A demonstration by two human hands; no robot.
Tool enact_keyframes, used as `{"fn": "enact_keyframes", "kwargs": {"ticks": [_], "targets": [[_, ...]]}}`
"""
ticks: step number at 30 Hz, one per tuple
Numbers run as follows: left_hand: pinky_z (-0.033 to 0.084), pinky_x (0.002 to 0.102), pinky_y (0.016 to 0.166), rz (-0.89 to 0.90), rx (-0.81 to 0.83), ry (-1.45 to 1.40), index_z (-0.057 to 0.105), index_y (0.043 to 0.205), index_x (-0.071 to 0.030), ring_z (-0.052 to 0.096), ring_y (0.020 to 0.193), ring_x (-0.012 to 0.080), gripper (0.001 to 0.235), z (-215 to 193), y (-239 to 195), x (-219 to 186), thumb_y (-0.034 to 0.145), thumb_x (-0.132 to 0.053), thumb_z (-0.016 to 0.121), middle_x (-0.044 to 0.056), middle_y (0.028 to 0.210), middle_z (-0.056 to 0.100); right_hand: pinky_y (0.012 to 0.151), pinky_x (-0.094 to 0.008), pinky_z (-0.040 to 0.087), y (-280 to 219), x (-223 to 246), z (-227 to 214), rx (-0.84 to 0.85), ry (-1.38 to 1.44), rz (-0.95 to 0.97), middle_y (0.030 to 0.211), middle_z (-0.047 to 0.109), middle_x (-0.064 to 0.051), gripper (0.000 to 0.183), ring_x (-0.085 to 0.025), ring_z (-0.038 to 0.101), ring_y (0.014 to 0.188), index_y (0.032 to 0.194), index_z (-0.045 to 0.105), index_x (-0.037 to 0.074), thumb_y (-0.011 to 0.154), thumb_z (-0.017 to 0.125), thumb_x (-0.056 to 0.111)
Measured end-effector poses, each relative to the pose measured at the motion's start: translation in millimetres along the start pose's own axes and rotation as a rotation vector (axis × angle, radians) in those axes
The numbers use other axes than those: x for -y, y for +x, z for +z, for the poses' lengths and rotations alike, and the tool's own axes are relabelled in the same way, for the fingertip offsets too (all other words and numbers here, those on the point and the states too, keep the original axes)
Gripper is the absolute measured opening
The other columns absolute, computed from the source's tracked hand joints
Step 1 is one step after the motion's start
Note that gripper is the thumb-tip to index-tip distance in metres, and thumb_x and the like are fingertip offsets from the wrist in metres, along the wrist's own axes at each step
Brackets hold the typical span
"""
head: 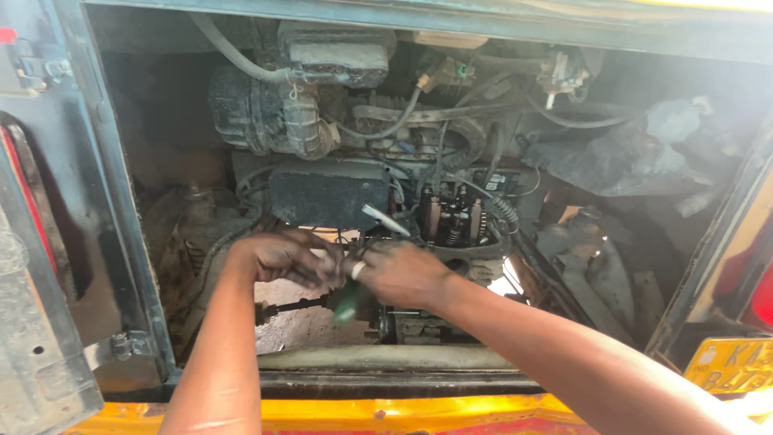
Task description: The person is working on a vehicle engine, using a wrench and screwdriver to loosen and tighten bolts. They remove a metal part from the engine and place it on the ground among other tools.
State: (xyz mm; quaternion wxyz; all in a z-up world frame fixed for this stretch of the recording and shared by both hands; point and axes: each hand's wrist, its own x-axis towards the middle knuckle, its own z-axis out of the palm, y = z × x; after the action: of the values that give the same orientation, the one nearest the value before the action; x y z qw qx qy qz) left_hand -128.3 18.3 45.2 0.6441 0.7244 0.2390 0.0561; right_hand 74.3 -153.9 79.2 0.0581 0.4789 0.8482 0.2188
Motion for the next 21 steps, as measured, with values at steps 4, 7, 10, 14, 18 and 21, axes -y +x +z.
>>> {"fn": "enact_keyframes", "kwargs": {"ticks": [4, 7, 10, 14, 18, 21], "targets": [[0.062, 0.040, 0.092, 0.233, -0.519, -0.312, 0.056, 0.130, -0.009, 0.071, 0.108, 0.0240, 0.046, 2.9, 29.5, 12.6, 0.090, -0.025, 0.071, 0.010, 0.123, 0.069, 0.081, -0.039, 0.060, -11.4, -23.2, -10.7, -0.687, 0.652, 0.265, 0.100, 0.073, -0.015, 0.035, -0.028, 0.075, 0.091, 0.121, 0.061, 0.005, 0.087, 0.059, -0.004], [0.060, 0.042, 0.092, 0.367, -0.645, -0.464, 0.056, 0.133, -0.009, 0.066, 0.110, 0.0228, 0.044, 34.0, 87.8, 15.8, 0.093, -0.021, 0.071, 0.009, 0.121, 0.065, 0.084, -0.034, 0.060, 3.6, -77.1, -15.3, -1.140, 0.974, 0.415, 0.099, 0.073, -0.014, 0.025, -0.022, 0.076, 0.093, 0.125, 0.057, 0.001, 0.100, 0.055, -0.002], [0.061, 0.044, 0.091, 0.452, -0.518, -0.655, 0.056, 0.131, -0.009, 0.065, 0.106, 0.0234, 0.040, 55.8, 127.1, 11.4, 0.093, -0.017, 0.067, 0.008, 0.116, 0.066, 0.089, -0.044, 0.052, -0.2, -141.2, -4.0, -0.852, 0.888, 1.060, 0.109, 0.070, -0.023, 0.035, -0.037, 0.068, 0.103, 0.127, 0.061, 0.001, 0.094, 0.060, 0.013], [0.066, 0.039, 0.083, 0.541, -0.579, -0.705, 0.064, 0.118, -0.006, 0.072, 0.099, 0.0184, 0.028, 62.8, 137.8, 5.9, 0.091, -0.010, 0.066, 0.007, 0.110, 0.074, 0.108, -0.049, 0.040, -11.6, -207.9, 24.4, -0.365, 0.384, 1.017, 0.139, 0.055, -0.027, 0.051, -0.044, 0.051, 0.130, 0.130, 0.059, 0.001, 0.091, 0.058, 0.033], [0.056, 0.037, 0.056, 0.544, -0.821, -0.618, 0.070, 0.101, 0.002, 0.070, 0.068, 0.0212, 0.027, 83.1, 137.9, -5.3, 0.082, -0.012, 0.082, 0.014, 0.086, 0.074, 0.111, -0.050, 0.040, -9.7, -219.8, 26.8, -0.329, 0.349, 0.914, 0.145, 0.054, -0.024, 0.043, -0.042, 0.049, 0.135, 0.125, 0.068, 0.008, 0.092, 0.055, 0.033], [0.050, 0.034, 0.053, 0.468, -1.154, -0.364, 0.074, 0.090, 0.005, 0.066, 0.060, 0.0186, 0.035, 93.9, 133.4, -14.5, 0.078, -0.022, 0.091, 0.013, 0.076, 0.075, 0.103, -0.051, 0.044, -6.2, -187.1, 7.2, -0.421, 0.504, 1.063, 0.131, 0.059, -0.026, 0.053, -0.044, 0.055, 0.123, 0.129, 0.060, 0.008, 0.081, 0.063, 0.030]]}}
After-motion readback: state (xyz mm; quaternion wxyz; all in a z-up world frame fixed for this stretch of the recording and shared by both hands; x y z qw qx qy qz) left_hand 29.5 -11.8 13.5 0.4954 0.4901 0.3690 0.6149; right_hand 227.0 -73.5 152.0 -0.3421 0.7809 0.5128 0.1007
